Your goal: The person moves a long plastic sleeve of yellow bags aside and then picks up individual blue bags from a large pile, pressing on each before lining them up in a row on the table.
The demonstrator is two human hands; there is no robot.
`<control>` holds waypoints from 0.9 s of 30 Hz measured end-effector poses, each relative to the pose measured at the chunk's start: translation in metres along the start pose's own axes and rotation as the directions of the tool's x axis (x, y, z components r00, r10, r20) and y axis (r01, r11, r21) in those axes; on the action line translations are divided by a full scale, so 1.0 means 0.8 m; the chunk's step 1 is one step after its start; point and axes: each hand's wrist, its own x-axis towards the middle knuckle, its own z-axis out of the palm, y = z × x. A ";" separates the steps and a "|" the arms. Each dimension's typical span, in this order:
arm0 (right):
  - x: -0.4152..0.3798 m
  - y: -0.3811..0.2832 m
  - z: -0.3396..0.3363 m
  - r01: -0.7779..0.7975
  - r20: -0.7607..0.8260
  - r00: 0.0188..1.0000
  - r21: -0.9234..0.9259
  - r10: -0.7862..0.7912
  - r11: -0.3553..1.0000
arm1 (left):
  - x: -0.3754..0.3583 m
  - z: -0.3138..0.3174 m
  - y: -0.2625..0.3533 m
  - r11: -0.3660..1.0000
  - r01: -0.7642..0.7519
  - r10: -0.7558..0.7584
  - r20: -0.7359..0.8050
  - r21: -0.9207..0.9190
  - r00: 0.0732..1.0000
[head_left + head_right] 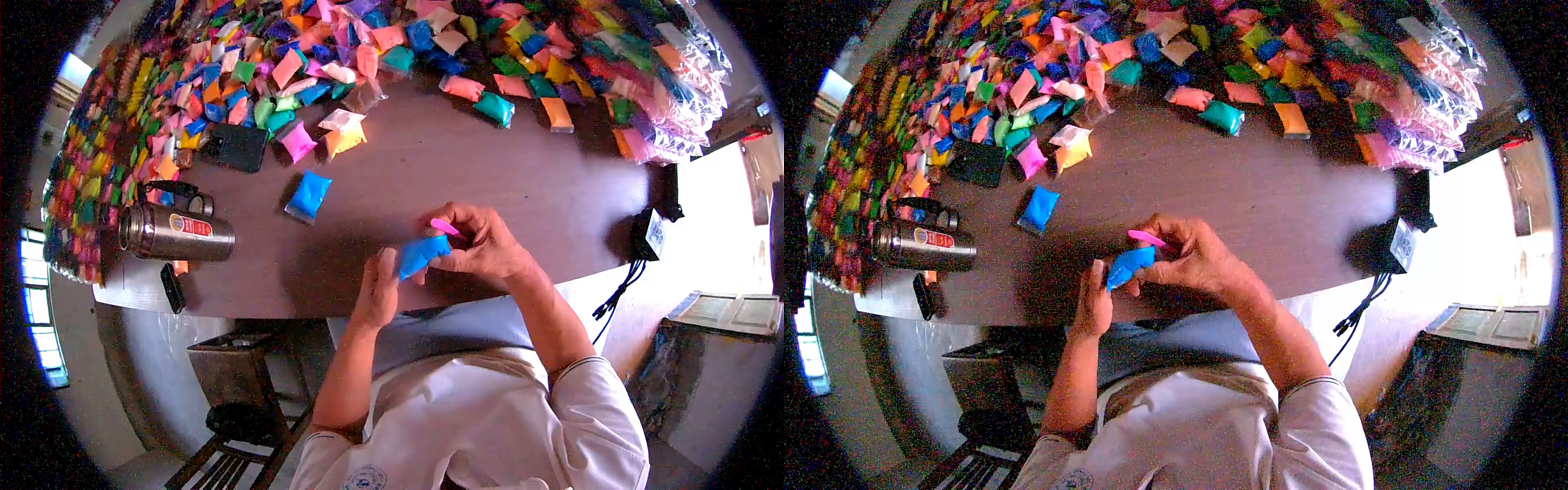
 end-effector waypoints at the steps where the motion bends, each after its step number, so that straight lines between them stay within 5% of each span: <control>1: 0.001 0.002 -0.002 0.000 0.000 1.000 -0.001 0.000 1.000 | 0.001 0.001 0.001 0.999 -0.046 0.046 0.041 -0.007 0.998; 4: 0.002 0.003 -0.016 0.049 0.002 0.999 -0.008 -0.049 0.999 | -0.001 0.009 -0.002 0.997 -0.073 0.073 0.001 0.020 0.997; 8: 0.004 0.000 -0.020 -0.088 -0.068 0.995 -0.205 0.076 0.975 | -0.004 0.005 -0.015 0.996 -0.086 0.086 0.010 0.002 0.996; 10: 0.009 0.006 -0.015 -0.136 -0.090 0.989 -0.235 0.117 0.963 | 0.002 -0.001 -0.016 0.974 -0.227 0.220 0.144 0.030 0.965; 13: 0.010 0.024 -0.005 -0.129 -0.080 0.990 -0.174 0.116 0.976 | 0.001 0.013 -0.004 0.985 -0.162 0.160 0.041 0.054 0.986; 16: -0.002 0.027 -0.008 -0.290 -0.130 0.943 0.136 0.308 0.947 | -0.002 0.009 -0.005 0.998 -0.057 0.057 0.010 0.010 0.998; 19: -0.012 0.034 -0.006 -0.238 -0.140 0.953 0.201 0.269 0.950 | -0.003 0.006 -0.014 0.986 -0.095 0.097 -0.003 0.137 0.995; 22: -0.012 0.042 0.010 -0.100 -0.182 0.976 0.093 0.116 0.991 | -0.005 0.008 -0.014 0.992 -0.037 0.043 -0.048 0.121 0.998; 27: -0.007 0.047 0.010 -0.155 -0.196 0.967 0.057 0.164 0.986 | -0.003 0.010 -0.016 0.979 -0.077 0.087 -0.042 0.189 0.995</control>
